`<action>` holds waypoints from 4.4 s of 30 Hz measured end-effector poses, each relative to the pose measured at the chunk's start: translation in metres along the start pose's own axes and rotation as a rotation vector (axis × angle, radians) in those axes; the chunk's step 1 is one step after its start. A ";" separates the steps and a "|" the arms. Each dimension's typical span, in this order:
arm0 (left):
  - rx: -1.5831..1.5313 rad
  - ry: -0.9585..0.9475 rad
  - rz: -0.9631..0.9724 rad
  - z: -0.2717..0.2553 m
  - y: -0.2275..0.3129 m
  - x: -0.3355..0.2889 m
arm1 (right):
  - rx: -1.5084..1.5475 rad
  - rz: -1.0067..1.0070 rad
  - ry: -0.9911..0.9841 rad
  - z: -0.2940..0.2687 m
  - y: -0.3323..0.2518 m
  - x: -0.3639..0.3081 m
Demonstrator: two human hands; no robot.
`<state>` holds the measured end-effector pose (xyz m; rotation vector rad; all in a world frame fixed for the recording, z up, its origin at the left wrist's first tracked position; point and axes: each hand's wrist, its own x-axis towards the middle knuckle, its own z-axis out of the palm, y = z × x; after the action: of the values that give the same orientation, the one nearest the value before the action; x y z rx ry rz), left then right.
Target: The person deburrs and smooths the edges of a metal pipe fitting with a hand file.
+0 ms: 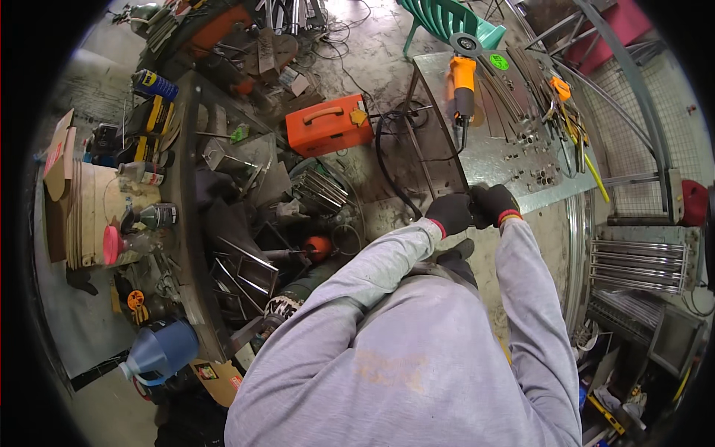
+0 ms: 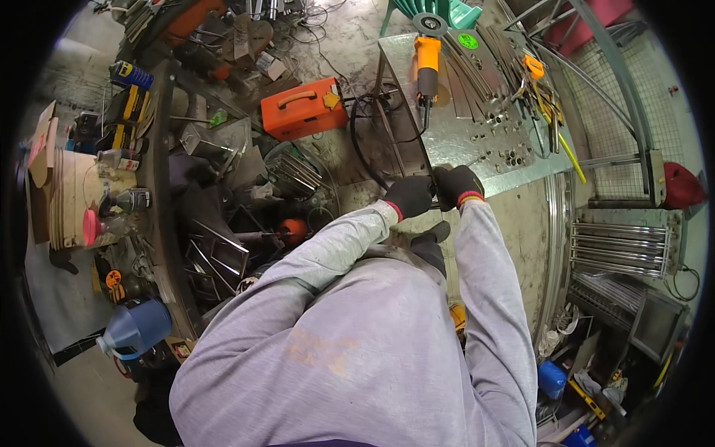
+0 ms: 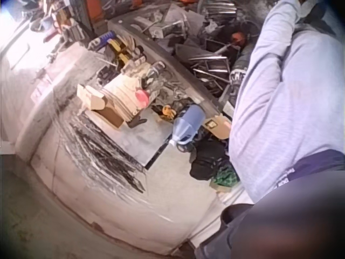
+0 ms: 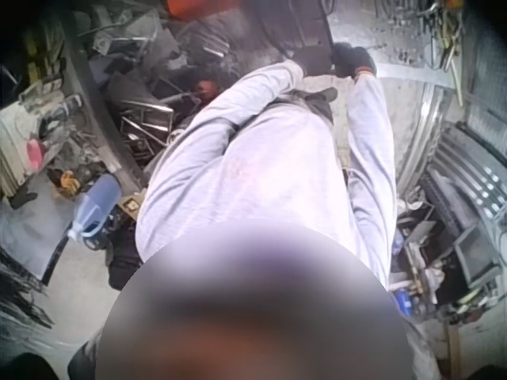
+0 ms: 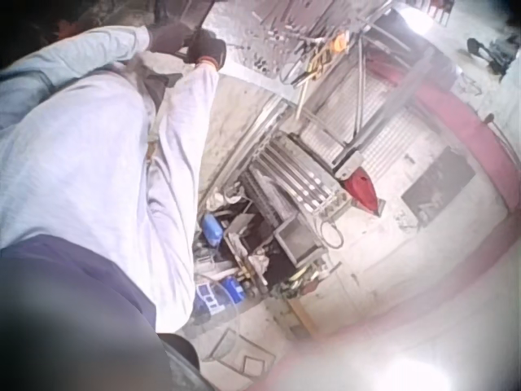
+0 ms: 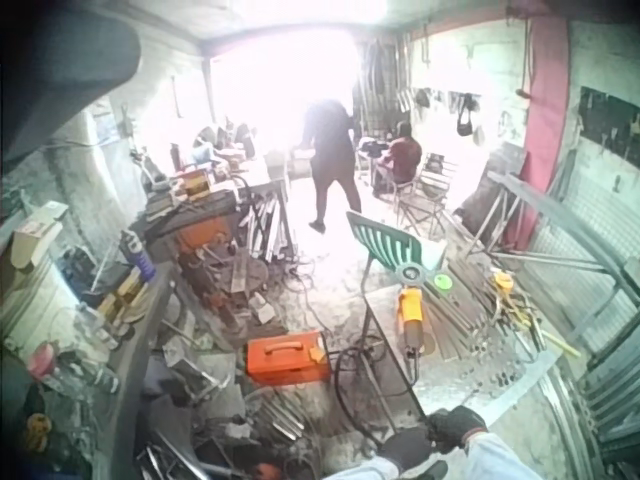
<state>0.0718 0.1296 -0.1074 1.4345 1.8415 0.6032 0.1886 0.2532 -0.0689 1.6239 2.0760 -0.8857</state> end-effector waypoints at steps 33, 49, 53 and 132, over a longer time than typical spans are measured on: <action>0.168 0.079 0.031 -0.002 -0.001 0.013 | -0.550 -0.530 0.071 0.000 0.014 0.012; 0.109 0.100 0.021 0.008 -0.002 0.011 | 0.140 -0.070 -0.079 -0.015 0.001 -0.003; -0.286 0.046 -0.063 0.017 -0.024 -0.019 | 0.280 0.007 -0.067 -0.009 0.003 -0.004; 0.113 0.048 0.000 -0.004 0.006 0.023 | -0.213 -0.310 -0.016 -0.007 0.019 0.031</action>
<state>0.0698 0.1532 -0.1063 1.5050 1.9401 0.5463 0.1989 0.2836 -0.0879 1.2051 2.3599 -0.7347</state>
